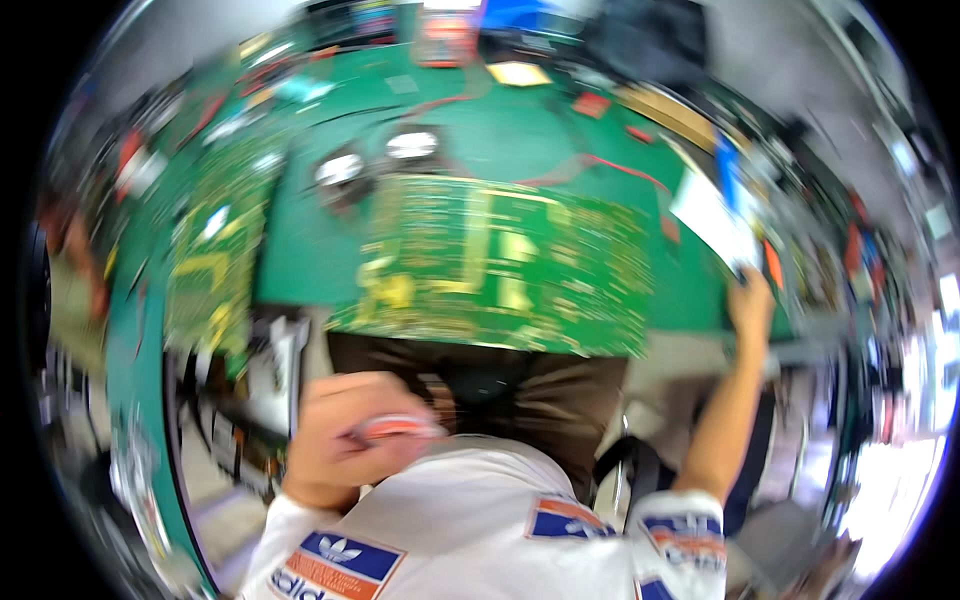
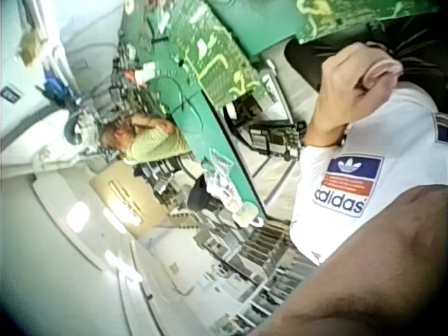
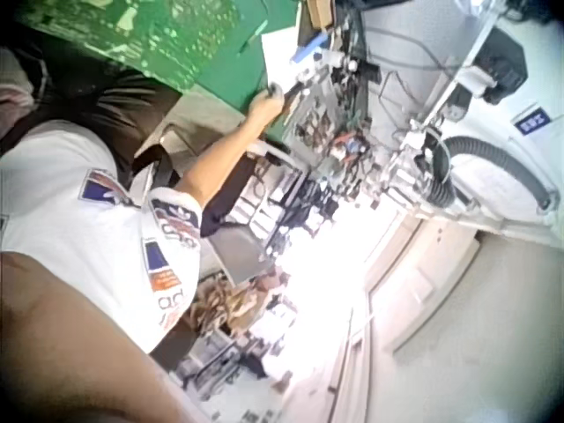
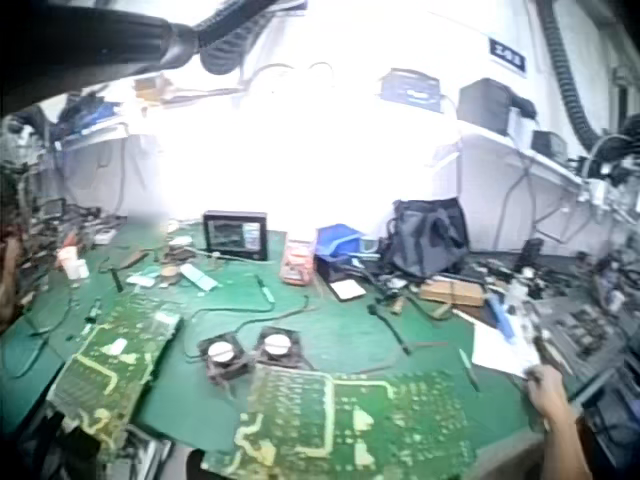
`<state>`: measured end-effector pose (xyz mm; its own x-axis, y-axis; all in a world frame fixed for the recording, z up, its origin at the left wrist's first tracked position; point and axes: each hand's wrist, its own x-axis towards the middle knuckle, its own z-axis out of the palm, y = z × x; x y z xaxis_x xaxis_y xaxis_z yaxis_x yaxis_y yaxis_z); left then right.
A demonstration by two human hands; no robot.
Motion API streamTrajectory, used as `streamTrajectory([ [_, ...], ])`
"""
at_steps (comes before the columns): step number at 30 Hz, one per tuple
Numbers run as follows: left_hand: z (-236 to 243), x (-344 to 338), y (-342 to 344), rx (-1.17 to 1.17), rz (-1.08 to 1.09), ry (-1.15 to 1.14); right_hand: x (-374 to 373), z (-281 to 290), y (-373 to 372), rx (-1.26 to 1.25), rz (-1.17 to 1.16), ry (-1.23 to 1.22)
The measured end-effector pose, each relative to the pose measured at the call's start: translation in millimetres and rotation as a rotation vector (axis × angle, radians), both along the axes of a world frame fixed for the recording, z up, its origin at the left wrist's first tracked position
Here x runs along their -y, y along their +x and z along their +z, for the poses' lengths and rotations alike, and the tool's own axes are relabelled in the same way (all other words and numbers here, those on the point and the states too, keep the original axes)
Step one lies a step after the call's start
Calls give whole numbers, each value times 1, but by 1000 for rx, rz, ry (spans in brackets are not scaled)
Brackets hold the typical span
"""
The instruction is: The person uses a heat gun and a screwdriver to remove components from a green circuit board. They then pick up a roll of solder and use blue wire cutters to clip a segment of wire.
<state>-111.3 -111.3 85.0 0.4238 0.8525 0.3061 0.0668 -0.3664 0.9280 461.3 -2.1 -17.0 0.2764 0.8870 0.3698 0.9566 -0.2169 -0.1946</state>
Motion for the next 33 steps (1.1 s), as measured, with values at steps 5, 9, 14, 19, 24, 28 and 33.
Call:
streamTrajectory([
  [5, -17, -3, 33, 24, 189, 49, -11, -7, 31, -54, 65, 264],
  [9, -16, -9, 33, 51, 141, 23, 10, 16, 31, -116, -88, 361],
  [14, -25, -7, 25, 31, 83, 101, 20, 29, 75, -90, -260, 470],
  [19, -28, -7, 24, 49, 63, 8, 21, 14, 136, -158, -372, 330],
  [24, -26, -8, 33, 81, 46, 24, -2, 9, 148, -213, -324, 110],
  [28, -24, -7, 37, 61, 55, 91, -21, 16, 150, -203, -301, -70],
  [33, -20, -4, 37, 42, 44, 38, -29, 34, 108, -257, -100, -4],
])
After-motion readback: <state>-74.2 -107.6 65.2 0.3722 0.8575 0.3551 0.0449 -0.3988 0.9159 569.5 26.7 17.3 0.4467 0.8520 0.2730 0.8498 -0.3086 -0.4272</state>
